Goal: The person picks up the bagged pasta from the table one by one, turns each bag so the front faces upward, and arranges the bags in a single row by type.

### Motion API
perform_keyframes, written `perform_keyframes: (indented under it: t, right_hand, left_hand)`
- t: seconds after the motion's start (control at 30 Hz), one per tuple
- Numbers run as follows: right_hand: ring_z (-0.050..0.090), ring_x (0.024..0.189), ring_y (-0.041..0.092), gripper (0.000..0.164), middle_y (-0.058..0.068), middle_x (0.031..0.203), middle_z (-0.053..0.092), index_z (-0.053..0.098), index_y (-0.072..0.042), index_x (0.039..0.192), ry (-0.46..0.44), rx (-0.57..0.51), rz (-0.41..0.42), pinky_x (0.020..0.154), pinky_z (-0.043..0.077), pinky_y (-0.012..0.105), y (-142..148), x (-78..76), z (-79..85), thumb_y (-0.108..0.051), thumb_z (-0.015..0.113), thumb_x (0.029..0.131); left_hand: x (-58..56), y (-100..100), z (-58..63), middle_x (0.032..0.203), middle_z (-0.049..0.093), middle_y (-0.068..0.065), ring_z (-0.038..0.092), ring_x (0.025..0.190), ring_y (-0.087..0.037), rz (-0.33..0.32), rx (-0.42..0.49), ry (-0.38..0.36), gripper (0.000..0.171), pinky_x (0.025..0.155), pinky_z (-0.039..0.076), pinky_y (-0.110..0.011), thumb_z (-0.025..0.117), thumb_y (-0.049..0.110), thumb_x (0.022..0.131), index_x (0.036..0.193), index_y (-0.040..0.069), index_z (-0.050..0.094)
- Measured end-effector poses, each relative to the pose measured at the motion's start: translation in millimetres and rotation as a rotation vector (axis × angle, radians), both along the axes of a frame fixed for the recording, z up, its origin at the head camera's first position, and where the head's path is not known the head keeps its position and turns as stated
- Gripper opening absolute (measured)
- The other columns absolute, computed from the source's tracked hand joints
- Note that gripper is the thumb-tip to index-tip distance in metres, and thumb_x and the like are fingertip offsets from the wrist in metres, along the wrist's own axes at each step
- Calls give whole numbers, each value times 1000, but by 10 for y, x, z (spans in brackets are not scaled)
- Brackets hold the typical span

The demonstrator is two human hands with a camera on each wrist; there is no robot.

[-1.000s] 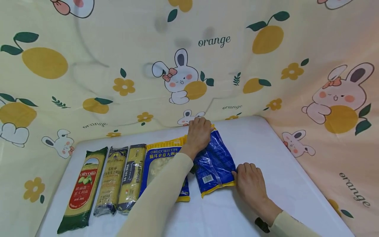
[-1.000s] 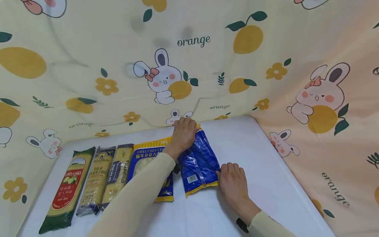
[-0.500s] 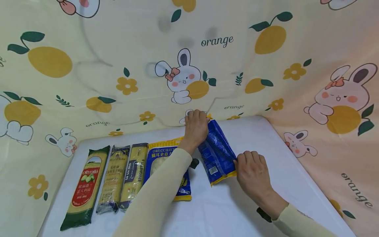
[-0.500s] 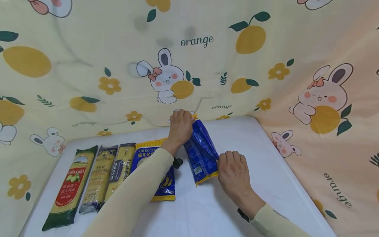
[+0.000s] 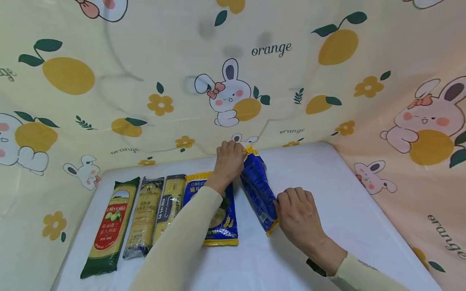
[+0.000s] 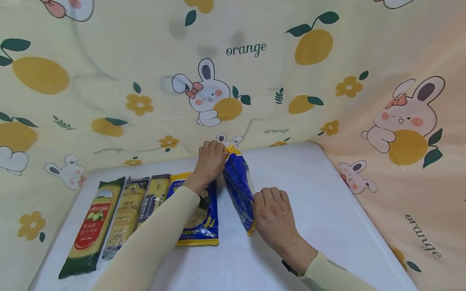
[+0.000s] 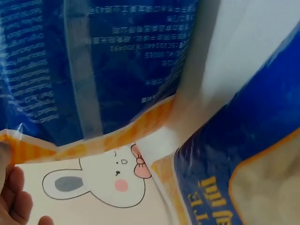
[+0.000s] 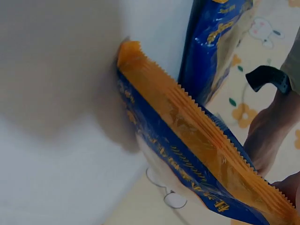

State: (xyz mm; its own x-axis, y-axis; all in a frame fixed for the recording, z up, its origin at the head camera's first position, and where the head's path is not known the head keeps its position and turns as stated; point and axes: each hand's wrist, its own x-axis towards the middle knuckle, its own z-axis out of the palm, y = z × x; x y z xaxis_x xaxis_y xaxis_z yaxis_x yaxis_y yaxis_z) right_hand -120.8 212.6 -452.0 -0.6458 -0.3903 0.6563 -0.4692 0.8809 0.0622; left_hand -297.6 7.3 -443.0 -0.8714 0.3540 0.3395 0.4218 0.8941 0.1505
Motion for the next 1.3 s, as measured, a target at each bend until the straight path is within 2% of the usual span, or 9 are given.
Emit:
perform_keyframes:
  t: [0.2,0.3,0.53,0.7,0.8,0.9,0.97,1.17,1.3]
  right_hand:
    - [54,79,32,35,11,84,55,56,-2,88,-3,-5,33,73,43,47,-72,19,14,-24,44,112]
    - [55,80,32,36,11,84,56,56,-2,88,13,-10,48,73,44,47,-97,20,11,-25,44,113]
    - [55,78,32,30,10,82,53,55,-3,86,36,-2,74,72,42,45,-174,18,-4,-20,48,109]
    - [55,79,31,34,9,82,54,55,-2,86,20,1,79,72,42,45,-209,37,-15,-22,44,112]
    - [55,80,31,38,9,83,55,56,-3,88,2,10,87,73,42,44,-231,47,-21,-23,39,114]
    - [55,81,30,41,9,83,55,56,-3,89,-6,18,93,74,42,44,-264,57,-34,-25,34,115]
    - [55,81,30,37,9,84,56,57,-3,89,-10,24,99,75,43,44,-293,62,-37,-24,38,114]
    - [57,83,28,18,8,86,58,58,-5,90,-31,55,135,78,47,44,-458,86,-33,-16,72,95]
    - [56,80,27,19,6,82,55,55,-8,84,-11,61,166,79,47,43,-632,101,-58,-15,65,98]
  left_hand:
    - [20,-20,115,105,64,-11,53,101,-33,69,14,3,32,87,43,-49,46,27,111,102,6,67]
    - [14,12,177,105,65,-12,53,103,-34,119,31,-39,44,88,42,-51,40,36,113,98,6,68]
    - [-15,78,277,119,63,-11,51,111,-32,231,-52,-202,82,99,41,-53,34,76,103,130,6,67]
    - [-23,83,292,121,67,-8,53,114,-30,131,-61,-212,62,100,42,-54,50,65,104,129,12,70]
    - [-5,55,285,119,69,-6,54,114,-29,49,-93,-157,43,99,41,-53,54,52,108,122,16,72]
    - [13,1,262,118,70,-5,55,113,-28,-10,-145,-74,35,98,42,-51,53,45,110,119,16,72]
    - [16,-47,240,117,70,-5,55,111,-28,-39,-170,-31,34,98,42,-51,52,42,111,119,15,71]
    - [17,-227,222,117,70,-8,55,112,-30,-70,-212,1,33,97,45,-51,50,36,113,116,10,70]
    - [40,-347,233,118,69,-9,54,114,-31,-57,-224,-38,32,98,45,-52,49,34,113,117,9,69]
